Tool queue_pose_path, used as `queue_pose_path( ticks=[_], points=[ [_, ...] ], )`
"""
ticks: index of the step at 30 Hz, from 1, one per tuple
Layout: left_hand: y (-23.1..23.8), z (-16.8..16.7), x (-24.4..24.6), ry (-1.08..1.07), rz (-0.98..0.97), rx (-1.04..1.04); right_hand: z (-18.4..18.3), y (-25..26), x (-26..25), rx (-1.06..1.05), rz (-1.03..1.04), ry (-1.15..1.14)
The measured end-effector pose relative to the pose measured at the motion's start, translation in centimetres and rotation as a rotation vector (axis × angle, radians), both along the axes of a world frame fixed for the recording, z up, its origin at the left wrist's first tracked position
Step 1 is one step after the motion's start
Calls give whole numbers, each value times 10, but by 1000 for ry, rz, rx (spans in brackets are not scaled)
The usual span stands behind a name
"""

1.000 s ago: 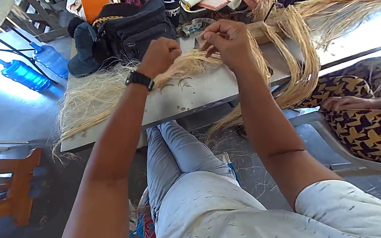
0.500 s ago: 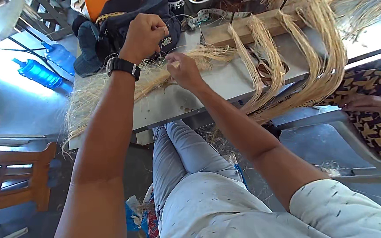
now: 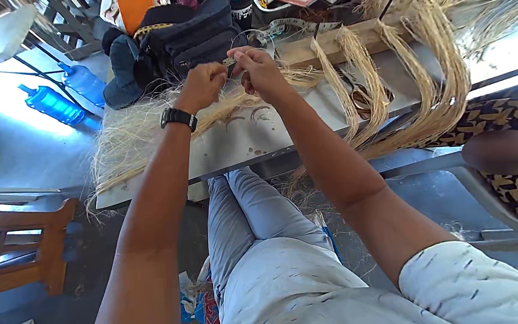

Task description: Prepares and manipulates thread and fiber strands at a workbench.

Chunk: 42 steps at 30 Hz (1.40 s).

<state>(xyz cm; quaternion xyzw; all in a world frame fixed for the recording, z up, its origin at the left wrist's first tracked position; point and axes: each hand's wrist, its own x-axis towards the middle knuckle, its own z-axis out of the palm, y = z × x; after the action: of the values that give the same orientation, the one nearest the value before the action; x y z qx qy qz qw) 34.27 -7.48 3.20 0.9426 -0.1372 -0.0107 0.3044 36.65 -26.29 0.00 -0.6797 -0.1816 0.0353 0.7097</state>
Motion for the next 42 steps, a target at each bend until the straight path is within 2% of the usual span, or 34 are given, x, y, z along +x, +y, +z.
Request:
queue_pose_path(
  ticks=[6, 11, 16, 21, 27, 29, 32, 34, 38, 42],
  points=[
    [21, -41, -11, 70, 40, 31, 19, -9, 11, 89, -14, 79],
    [36, -73, -18, 52, 89, -24, 33, -25, 26, 341, 113, 103],
    [41, -90, -20, 14, 131, -59, 43, -40, 33, 673, 52, 179],
    [31, -64, -17, -33, 105, 48, 56, -37, 20, 766, -29, 356],
    [8, 17, -20, -184, 48, 70, 64, -27, 16, 800, 33, 375],
    [1, 34, -16, -130, 15, 95, 65, -23, 16, 847, 52, 390],
    [-8, 40, -9, 43, -23, 114, 65, -18, 14, 931, 29, 382],
    [-8, 39, -4, 88, -22, 73, 59, -17, 13, 870, 2, 307],
    [2, 43, 2, 41, 32, -183, 23, -8, 0, 331, 57, 118],
    [2, 50, 3, 32, 71, -335, -17, 31, -12, -135, 163, -66]
  ],
)
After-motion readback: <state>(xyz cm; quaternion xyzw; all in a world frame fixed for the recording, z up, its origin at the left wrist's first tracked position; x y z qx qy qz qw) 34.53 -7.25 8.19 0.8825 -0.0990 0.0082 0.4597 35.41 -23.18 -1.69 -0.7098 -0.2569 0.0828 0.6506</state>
